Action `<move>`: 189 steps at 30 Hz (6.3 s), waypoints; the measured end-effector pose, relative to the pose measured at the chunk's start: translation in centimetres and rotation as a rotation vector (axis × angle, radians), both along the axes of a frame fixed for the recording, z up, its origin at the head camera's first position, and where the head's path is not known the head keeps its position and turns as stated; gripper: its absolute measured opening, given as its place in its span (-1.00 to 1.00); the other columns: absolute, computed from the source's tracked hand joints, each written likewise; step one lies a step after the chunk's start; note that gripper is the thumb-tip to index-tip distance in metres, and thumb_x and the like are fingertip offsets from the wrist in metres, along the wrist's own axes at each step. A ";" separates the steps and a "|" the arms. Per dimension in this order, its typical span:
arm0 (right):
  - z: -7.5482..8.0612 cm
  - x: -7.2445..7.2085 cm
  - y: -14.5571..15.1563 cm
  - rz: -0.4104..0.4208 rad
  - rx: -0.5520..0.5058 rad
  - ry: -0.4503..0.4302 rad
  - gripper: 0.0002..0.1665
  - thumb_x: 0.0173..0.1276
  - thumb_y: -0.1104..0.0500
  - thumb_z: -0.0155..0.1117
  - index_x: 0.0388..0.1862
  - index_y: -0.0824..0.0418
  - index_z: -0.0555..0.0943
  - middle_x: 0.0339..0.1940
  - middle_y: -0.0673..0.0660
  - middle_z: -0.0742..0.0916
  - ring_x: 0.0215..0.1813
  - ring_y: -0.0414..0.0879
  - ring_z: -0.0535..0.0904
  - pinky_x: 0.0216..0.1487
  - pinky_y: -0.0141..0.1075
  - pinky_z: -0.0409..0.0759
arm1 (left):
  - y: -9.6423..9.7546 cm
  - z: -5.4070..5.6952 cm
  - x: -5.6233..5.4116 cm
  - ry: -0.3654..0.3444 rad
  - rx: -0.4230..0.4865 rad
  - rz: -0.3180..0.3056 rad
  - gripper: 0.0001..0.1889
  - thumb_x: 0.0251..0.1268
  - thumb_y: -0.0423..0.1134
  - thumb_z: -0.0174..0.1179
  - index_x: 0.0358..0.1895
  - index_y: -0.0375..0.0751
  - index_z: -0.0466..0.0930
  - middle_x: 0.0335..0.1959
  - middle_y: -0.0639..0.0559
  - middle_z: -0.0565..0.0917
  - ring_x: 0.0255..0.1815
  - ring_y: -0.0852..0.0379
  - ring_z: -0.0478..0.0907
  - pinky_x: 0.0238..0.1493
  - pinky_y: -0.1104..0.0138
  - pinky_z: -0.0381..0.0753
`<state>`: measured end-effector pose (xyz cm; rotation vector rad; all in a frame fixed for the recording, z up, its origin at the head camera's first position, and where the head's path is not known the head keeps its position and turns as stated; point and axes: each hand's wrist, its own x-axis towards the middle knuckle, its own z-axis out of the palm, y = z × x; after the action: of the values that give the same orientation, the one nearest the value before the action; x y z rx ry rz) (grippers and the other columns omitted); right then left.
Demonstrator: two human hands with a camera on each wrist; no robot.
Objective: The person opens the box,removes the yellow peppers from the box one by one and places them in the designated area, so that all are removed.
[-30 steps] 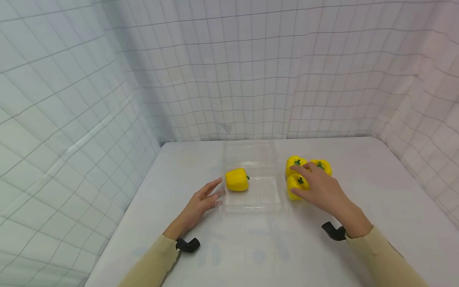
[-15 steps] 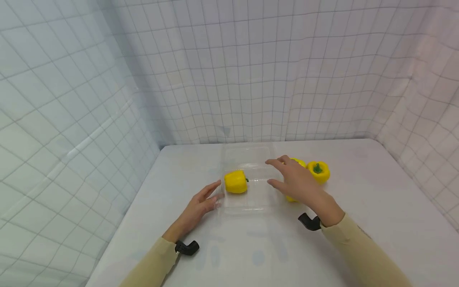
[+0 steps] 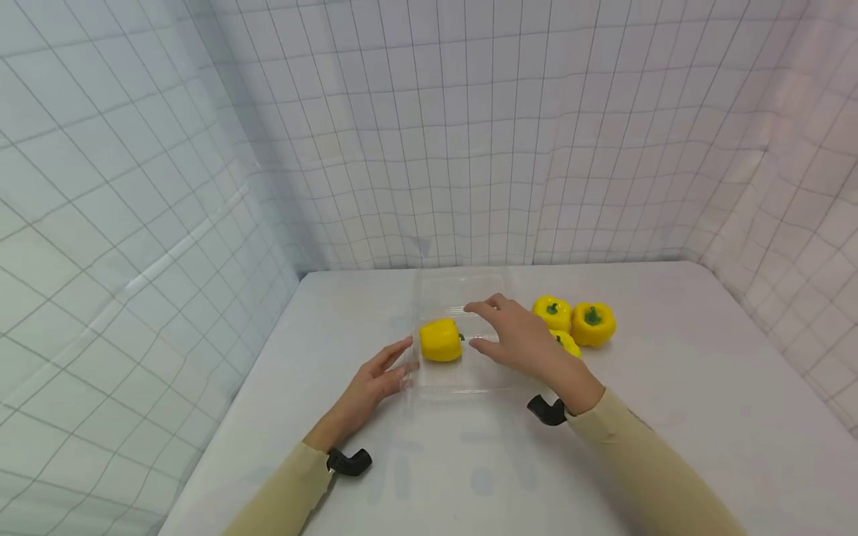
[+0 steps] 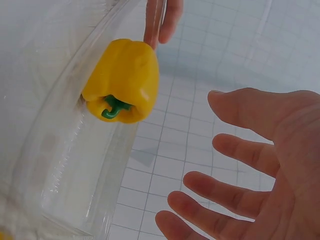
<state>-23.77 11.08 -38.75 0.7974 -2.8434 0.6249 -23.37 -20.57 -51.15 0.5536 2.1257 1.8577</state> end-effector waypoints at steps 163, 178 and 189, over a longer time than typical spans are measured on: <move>0.3 1.0 0.5 0.042 -0.296 0.182 -0.35 0.08 0.19 0.51 0.21 -0.06 0.57 0.18 -0.15 0.53 0.14 -0.12 0.41 0.10 -0.13 0.50 | 0.2 0.2 -0.2 -0.010 0.029 0.020 -0.42 0.56 -0.14 0.10 0.57 0.05 0.22 0.57 0.18 0.19 0.44 0.06 0.36 0.30 0.14 0.48; 0.4 1.8 3.0 0.022 -0.283 0.256 -0.34 0.01 0.24 0.53 0.16 -0.02 0.60 0.17 -0.10 0.57 0.15 -0.07 0.45 0.12 -0.09 0.48 | 0.0 0.1 -0.1 0.005 0.013 0.013 -0.42 0.56 -0.12 0.10 0.56 0.07 0.22 0.56 0.23 0.20 0.44 0.09 0.35 0.29 0.18 0.48; 1.0 2.1 4.9 -0.022 -0.269 0.279 -0.34 0.03 0.19 0.57 0.18 0.01 0.60 0.19 -0.04 0.56 0.13 -0.03 0.46 0.06 -0.08 0.51 | 0.0 0.2 -0.3 -0.014 0.055 0.009 -0.43 0.56 -0.13 0.10 0.55 0.08 0.24 0.57 0.18 0.19 0.43 0.04 0.36 0.27 0.21 0.51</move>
<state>-21.70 15.93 -37.72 0.7399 -2.4485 0.8021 -23.68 -20.58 -51.00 0.5427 2.0772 1.9242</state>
